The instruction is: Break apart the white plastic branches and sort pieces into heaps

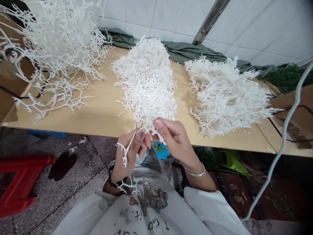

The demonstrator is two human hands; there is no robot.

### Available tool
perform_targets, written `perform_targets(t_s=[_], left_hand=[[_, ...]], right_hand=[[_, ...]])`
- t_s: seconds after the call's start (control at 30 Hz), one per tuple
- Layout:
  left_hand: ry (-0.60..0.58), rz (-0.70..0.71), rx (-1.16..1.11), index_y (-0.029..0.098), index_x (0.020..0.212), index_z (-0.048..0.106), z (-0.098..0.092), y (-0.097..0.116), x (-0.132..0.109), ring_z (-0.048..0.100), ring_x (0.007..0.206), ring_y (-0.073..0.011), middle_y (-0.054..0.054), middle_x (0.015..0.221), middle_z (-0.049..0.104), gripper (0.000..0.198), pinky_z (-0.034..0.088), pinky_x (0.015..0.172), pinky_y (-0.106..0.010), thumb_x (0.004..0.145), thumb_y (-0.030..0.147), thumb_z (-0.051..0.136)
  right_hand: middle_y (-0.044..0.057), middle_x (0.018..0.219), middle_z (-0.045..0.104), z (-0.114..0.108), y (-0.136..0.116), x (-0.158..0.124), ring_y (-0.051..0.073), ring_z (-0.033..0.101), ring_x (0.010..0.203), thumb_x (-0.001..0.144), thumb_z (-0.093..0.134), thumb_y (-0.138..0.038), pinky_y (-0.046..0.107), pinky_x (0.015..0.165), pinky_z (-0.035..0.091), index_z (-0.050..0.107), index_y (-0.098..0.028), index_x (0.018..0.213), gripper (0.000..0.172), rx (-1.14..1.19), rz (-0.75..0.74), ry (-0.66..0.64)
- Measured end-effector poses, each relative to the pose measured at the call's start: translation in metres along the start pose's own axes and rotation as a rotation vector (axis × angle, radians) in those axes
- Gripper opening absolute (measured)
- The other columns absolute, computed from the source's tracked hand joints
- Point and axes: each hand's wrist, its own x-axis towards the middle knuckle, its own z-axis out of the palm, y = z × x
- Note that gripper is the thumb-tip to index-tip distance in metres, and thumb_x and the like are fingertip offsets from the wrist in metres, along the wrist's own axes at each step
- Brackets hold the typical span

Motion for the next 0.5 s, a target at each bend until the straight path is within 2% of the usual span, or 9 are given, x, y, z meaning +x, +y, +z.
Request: perform_targets(t_s=[0.1, 0.2, 0.33, 0.43, 0.5], left_hand=[[-0.069, -0.021, -0.022, 0.018, 0.066, 0.056, 0.000, 0.002, -0.003, 0.026, 0.037, -0.0059, 0.006, 0.043, 0.033, 0.038, 0.020, 0.040, -0.024, 0.098, 0.035, 0.044], [-0.083, -0.012, -0.042, 0.017, 0.066, 0.057, 0.006, 0.004, -0.003, 0.026, 0.035, -0.0052, 0.006, 0.041, 0.033, 0.037, 0.019, 0.037, -0.023, 0.098, 0.032, 0.045], [-0.102, 0.017, -0.057, 0.018, 0.066, 0.057, 0.012, 0.009, -0.006, 0.027, 0.033, -0.0047, 0.007, 0.041, 0.033, 0.037, 0.020, 0.035, -0.021, 0.098, 0.031, 0.044], [-0.091, 0.092, -0.032, 0.020, 0.060, 0.056, 0.005, 0.014, -0.019, 0.026, 0.029, -0.0051, 0.006, 0.037, 0.033, 0.045, 0.019, 0.031, -0.021, 0.099, 0.033, 0.040], [-0.032, 0.118, 0.012, 0.021, 0.056, 0.057, -0.003, 0.016, -0.030, 0.024, 0.026, -0.0055, 0.006, 0.034, 0.034, 0.048, 0.016, 0.028, -0.022, 0.098, 0.037, 0.040]], right_hand=[[-0.005, 0.050, 0.045, -0.004, -0.001, 0.000, 0.004, 0.038, 0.046, 0.094, 0.052, -0.032, 0.020, 0.045, 0.028, 0.047, -0.016, 0.056, 0.041, 0.099, 0.068, 0.124], [-0.004, 0.049, 0.046, 0.002, 0.000, -0.001, 0.004, 0.038, 0.045, 0.092, 0.053, -0.036, 0.021, 0.044, 0.027, 0.051, -0.016, 0.056, 0.041, 0.233, 0.123, 0.168], [-0.006, 0.048, 0.035, 0.006, -0.003, 0.005, 0.006, 0.029, 0.043, 0.090, 0.054, -0.036, 0.023, 0.044, 0.027, 0.050, -0.019, 0.057, 0.037, 0.505, 0.178, 0.242], [-0.008, 0.052, 0.022, -0.024, 0.001, 0.022, 0.008, 0.018, 0.046, 0.081, 0.063, -0.030, 0.024, 0.045, 0.027, 0.038, -0.023, 0.057, 0.035, 0.602, 0.106, 0.372], [-0.008, 0.054, 0.016, -0.054, 0.013, 0.040, 0.010, 0.013, 0.048, 0.075, 0.067, -0.032, 0.025, 0.047, 0.027, 0.029, -0.025, 0.058, 0.043, 0.524, -0.029, 0.503]])
